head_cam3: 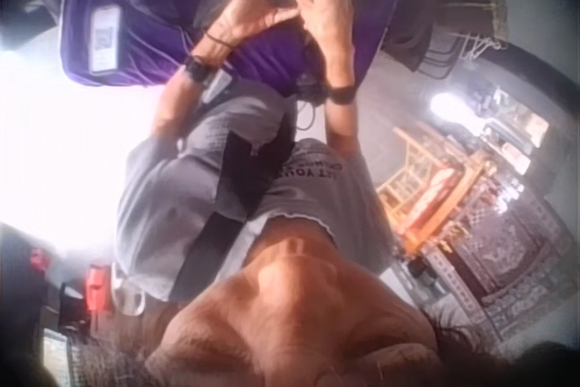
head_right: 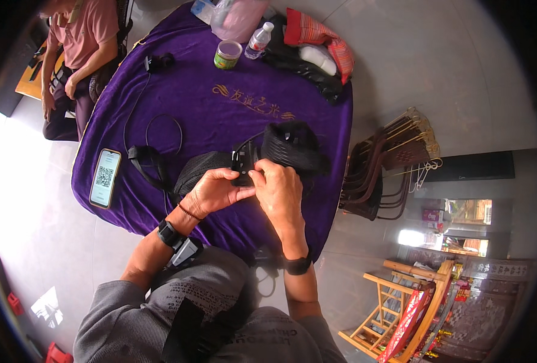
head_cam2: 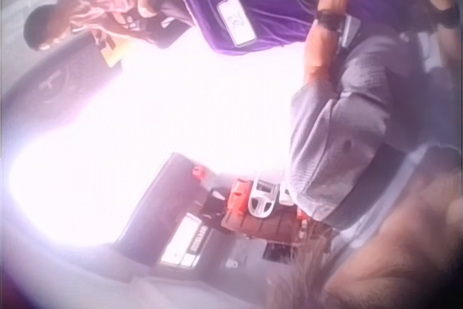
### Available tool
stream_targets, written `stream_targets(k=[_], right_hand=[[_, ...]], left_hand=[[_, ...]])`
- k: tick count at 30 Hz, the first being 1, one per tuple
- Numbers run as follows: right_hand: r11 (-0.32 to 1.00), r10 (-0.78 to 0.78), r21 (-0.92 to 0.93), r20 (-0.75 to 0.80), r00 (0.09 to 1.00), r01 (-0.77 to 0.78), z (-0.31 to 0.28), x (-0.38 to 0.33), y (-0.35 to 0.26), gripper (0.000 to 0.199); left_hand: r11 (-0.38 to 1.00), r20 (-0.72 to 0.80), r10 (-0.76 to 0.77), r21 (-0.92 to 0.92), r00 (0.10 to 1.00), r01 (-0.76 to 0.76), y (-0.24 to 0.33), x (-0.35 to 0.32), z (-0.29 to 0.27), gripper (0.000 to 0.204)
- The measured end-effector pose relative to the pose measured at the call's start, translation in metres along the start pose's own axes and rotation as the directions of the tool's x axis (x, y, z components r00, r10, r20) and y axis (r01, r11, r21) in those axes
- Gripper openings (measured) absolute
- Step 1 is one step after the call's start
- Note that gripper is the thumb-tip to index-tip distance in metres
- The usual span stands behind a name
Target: The recorder is shown assembling components for a head-mounted or body-worn electronic device, connecting wires and straps.
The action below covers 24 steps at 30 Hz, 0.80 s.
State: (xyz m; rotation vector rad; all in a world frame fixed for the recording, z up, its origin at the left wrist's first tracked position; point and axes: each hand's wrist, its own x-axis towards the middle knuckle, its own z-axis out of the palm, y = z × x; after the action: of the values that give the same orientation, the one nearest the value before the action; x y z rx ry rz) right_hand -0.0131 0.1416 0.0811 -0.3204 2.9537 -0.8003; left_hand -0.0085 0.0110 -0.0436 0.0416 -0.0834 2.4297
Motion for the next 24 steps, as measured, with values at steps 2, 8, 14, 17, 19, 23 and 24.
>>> stream_targets(k=[2, 8, 14, 17, 19, 23, 24], right_hand=[[1.0, -0.024, -0.013, -0.007, 1.0, 0.024, 0.001, -0.001, 0.002, 0.011], [0.99, -0.128, -0.06, -0.059, 0.99, 0.125, 0.008, -0.006, 0.009, 0.012], [0.979, -0.191, -0.081, -0.084, 0.978, 0.185, 0.011, -0.009, 0.016, 0.009], [0.985, -0.162, -0.068, -0.069, 0.984, 0.157, 0.008, -0.01, 0.011, 0.008], [0.989, -0.14, -0.055, -0.068, 0.988, 0.136, 0.007, -0.01, 0.011, 0.008], [0.99, -0.132, 0.05, -0.058, 0.989, 0.135, 0.008, -0.01, 0.012, 0.008], [0.989, -0.136, 0.057, -0.059, 0.989, 0.14, 0.008, -0.01, 0.012, 0.007]], left_hand=[[0.999, -0.016, 0.023, 0.037, 1.0, -0.022, 0.0, 0.0, -0.002, 0.027], [0.737, -0.015, 0.19, 0.663, 0.982, -0.132, 0.007, 0.001, 0.007, 0.022], [0.828, -0.025, 0.178, 0.544, 0.984, -0.136, 0.003, 0.0, 0.009, 0.023], [0.842, -0.027, 0.169, 0.523, 0.985, -0.13, 0.004, -0.001, 0.009, 0.022], [0.89, -0.022, 0.157, 0.436, 0.987, -0.131, 0.003, -0.003, 0.015, 0.02], [0.834, 0.005, 0.165, 0.534, 0.986, -0.142, 0.006, -0.004, 0.012, 0.018], [0.782, 0.019, 0.184, 0.603, 0.983, -0.158, 0.007, -0.004, 0.013, 0.018]])
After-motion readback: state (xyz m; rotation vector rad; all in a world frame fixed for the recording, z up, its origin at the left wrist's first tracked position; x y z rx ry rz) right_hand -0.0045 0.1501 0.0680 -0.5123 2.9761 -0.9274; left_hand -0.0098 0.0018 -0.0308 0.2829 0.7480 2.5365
